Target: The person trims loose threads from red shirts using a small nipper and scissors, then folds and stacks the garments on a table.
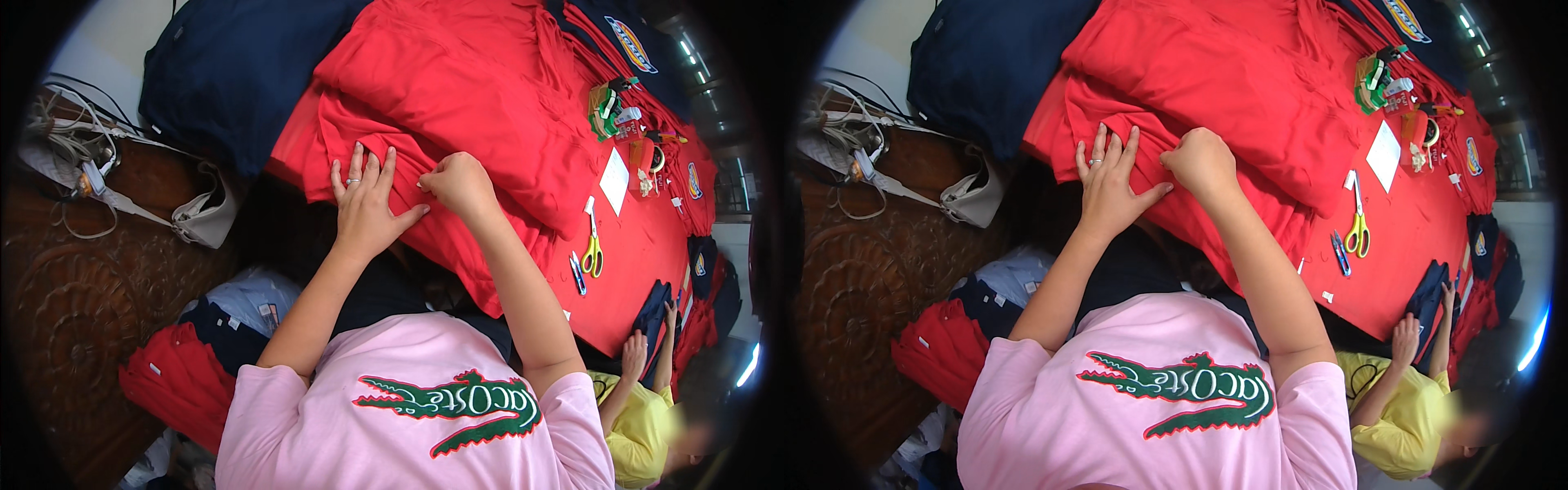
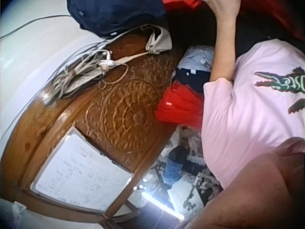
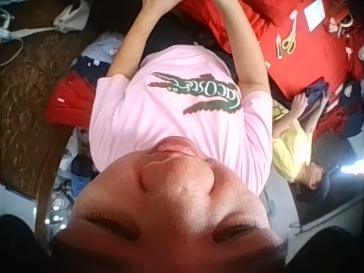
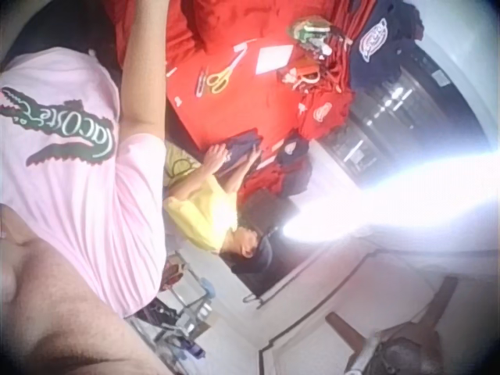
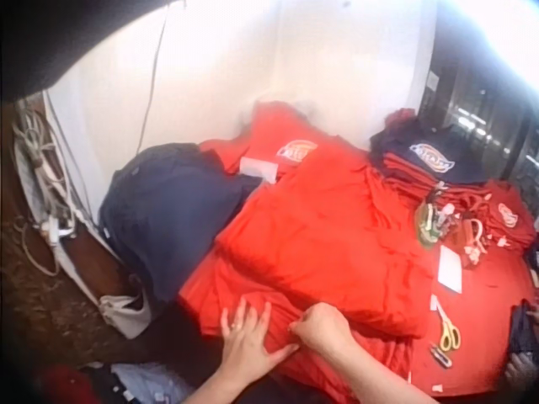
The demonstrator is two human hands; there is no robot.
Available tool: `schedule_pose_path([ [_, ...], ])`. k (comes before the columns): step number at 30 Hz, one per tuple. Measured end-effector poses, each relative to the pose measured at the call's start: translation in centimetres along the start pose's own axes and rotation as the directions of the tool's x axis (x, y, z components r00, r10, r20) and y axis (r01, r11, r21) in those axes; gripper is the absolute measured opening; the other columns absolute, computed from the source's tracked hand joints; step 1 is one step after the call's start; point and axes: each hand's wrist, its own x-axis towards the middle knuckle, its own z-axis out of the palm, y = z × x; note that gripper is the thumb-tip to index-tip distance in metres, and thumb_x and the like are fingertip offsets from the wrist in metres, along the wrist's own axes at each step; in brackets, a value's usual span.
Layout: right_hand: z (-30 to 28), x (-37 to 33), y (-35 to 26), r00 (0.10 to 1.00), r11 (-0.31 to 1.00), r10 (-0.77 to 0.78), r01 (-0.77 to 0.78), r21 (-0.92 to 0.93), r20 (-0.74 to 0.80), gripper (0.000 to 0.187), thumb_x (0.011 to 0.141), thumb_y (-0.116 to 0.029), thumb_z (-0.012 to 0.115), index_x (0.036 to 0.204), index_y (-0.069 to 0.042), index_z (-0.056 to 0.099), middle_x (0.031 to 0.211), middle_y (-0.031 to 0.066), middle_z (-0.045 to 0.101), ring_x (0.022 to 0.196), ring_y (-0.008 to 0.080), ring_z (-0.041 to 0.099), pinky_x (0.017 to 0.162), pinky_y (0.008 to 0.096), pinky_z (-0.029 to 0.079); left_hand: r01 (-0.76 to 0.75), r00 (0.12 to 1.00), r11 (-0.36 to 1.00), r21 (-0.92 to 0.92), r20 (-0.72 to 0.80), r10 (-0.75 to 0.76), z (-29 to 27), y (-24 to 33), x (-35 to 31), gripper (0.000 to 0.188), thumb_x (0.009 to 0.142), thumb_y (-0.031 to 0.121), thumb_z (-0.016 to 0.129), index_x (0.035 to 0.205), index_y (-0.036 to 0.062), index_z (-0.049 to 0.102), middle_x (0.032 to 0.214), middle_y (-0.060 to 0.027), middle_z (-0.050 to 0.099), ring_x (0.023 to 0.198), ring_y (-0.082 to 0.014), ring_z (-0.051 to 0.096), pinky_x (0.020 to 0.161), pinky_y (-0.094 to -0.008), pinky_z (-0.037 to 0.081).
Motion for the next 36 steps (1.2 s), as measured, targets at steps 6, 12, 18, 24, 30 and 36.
schedule_pose_path([
  [6,-0.3,0.7,-0.5,0.997,0.995,-0.033,0.04,-0.087,0.074,0.021,0.072,-0.021,0.081,0.076,-0.001,0.078,0.079,0.02,0.074,0.084,0.0364,0.075,0.078,0.0453,0.06,0.004,1.0,1.0,-0.016,-0.001,-0.004,0.0,-0.1,-0.1,0.105,0.08,0.065,0.078,0.156,-0.0004,0.047,0.149,-0.0296,0.053,0.155,-0.042,0.032,0.125,-0.0649,0.009],
  [12,-0.7,1.3,-1.3,0.991,0.946,-0.011,0.054,-0.319,0.136,0.031,0.077,-0.034,0.086,0.072,-0.005,0.077,0.074,0.0123,0.075,0.084,0.0312,0.076,0.08,0.0425,0.06,0.001,1.0,1.0,-0.009,0.008,-0.001,0.2,-0.2,-0.1,0.107,0.079,0.067,0.079,0.158,0.004,0.045,0.15,-0.0297,0.051,0.155,-0.0428,0.032,0.125,-0.0654,0.011],
  [18,-2.8,-2.3,1.0,0.97,0.973,0.089,-0.036,-0.23,0.226,0.037,0.08,-0.041,0.085,0.071,-0.006,0.077,0.069,0.011,0.072,0.077,0.027,0.074,0.073,0.0403,0.058,-0.001,1.0,1.0,0.008,0.022,0.001,-0.3,-0.1,0.0,0.103,0.08,0.061,0.081,0.158,0.0047,0.045,0.153,-0.0277,0.05,0.156,-0.0411,0.032,0.126,-0.0613,0.012],
  [24,-4.2,-14.0,12.6,0.992,0.973,0.125,-0.12,0.198,-0.011,0.042,0.088,-0.037,0.084,0.074,0.003,0.076,0.061,0.0128,0.067,0.056,0.0198,0.066,0.057,0.0371,0.052,-0.099,0.988,0.931,-0.352,-0.144,0.051,-3.6,-5.1,-2.3,0.063,0.084,0.016,0.083,0.143,0.0097,0.063,0.143,-0.0145,0.061,0.141,-0.0362,0.05,0.118,-0.0468,0.037],
  [30,-4.3,-21.5,19.2,0.87,0.809,0.432,-0.491,0.323,0.24,0.052,0.096,-0.045,0.077,0.088,0.006,0.078,0.073,0.0122,0.073,0.051,0.0133,0.063,0.049,0.0272,0.051,0.063,0.968,0.983,-0.171,-0.231,-0.102,-5.2,-8.7,-3.9,0.063,0.077,0.016,0.088,0.136,0.0148,0.066,0.141,-0.0104,0.057,0.126,-0.0329,0.056,0.11,-0.0475,0.042],
  [36,1.2,-21.2,20.2,0.891,0.709,0.306,-0.448,0.544,0.335,0.03,0.103,-0.025,0.069,0.102,0.005,0.074,0.08,0.0103,0.076,0.063,0.0137,0.069,0.058,0.0288,0.055,0.17,0.979,0.963,-0.211,-0.079,-0.19,-5.8,-8.7,-2.5,0.037,0.083,0.009,0.078,0.119,0.0106,0.072,0.13,-0.0113,0.065,0.115,-0.0332,0.065,0.097,-0.0422,0.053],
])
